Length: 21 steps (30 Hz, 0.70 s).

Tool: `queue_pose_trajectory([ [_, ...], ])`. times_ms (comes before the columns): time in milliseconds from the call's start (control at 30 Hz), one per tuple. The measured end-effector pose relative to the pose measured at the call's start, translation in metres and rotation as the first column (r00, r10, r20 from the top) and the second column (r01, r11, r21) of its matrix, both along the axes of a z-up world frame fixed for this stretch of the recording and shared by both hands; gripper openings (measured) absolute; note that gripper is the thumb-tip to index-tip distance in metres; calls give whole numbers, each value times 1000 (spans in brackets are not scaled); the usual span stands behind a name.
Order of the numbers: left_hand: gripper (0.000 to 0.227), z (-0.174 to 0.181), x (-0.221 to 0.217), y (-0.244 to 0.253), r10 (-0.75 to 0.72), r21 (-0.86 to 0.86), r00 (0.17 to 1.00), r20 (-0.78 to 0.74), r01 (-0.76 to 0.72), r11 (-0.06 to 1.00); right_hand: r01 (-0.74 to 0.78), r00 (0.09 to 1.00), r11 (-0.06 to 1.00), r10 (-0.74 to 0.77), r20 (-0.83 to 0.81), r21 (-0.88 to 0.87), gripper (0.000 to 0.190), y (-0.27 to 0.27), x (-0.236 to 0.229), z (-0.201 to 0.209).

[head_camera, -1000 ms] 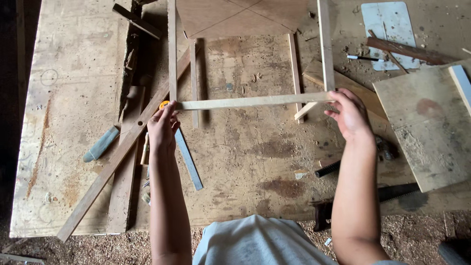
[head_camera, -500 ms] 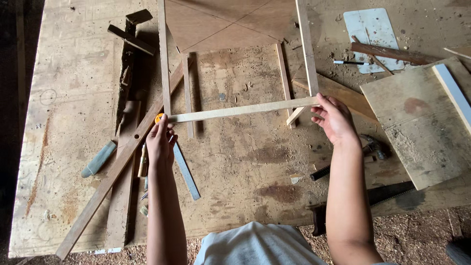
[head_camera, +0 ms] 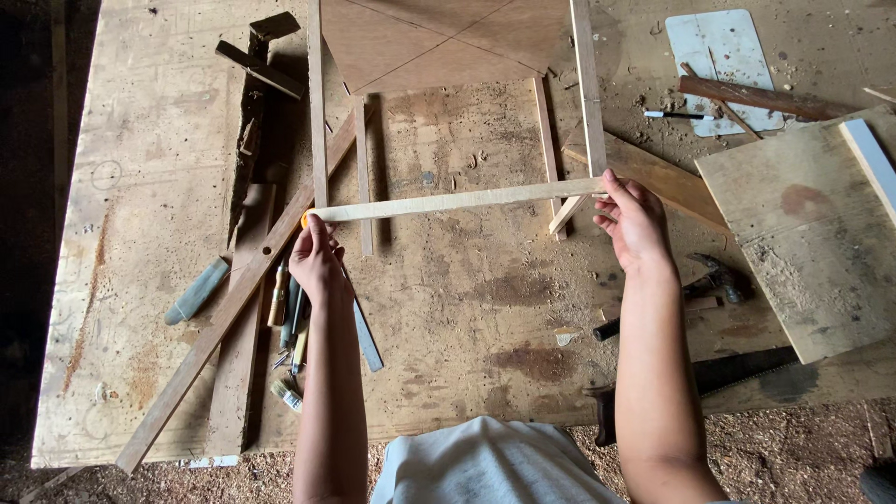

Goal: The person saws a thin wooden strip to length, then fits it as a cross brace between two vertical legs of a wooden frame. They hammer nails to secure the brace in place.

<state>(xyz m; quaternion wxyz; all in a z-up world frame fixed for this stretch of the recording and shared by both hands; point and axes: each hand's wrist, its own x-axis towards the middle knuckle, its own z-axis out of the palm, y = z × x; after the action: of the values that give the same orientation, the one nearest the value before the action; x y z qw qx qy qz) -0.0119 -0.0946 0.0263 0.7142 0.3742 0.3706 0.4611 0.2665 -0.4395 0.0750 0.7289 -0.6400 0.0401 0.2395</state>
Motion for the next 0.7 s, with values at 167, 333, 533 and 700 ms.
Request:
queue_pose_trajectory([
  [167,30,0,0,4,34,-50,997,-73,-37,998,30,999,999,-31,16,9,19,7,-8,5],
  [333,32,11,-2,10,-3,-147,985,-171,-22,989,82,995,996,-81,53,-18,21,13,-13,10],
  [533,31,17,-3,10,-30,-219,994,-106,6,976,101,993,995,-102,64,10,19,11,-16,9],
  [700,25,17,-2,13,-29,-234,1000,1,29,972,97,994,995,-99,36,31,17,13,-9,2],
])
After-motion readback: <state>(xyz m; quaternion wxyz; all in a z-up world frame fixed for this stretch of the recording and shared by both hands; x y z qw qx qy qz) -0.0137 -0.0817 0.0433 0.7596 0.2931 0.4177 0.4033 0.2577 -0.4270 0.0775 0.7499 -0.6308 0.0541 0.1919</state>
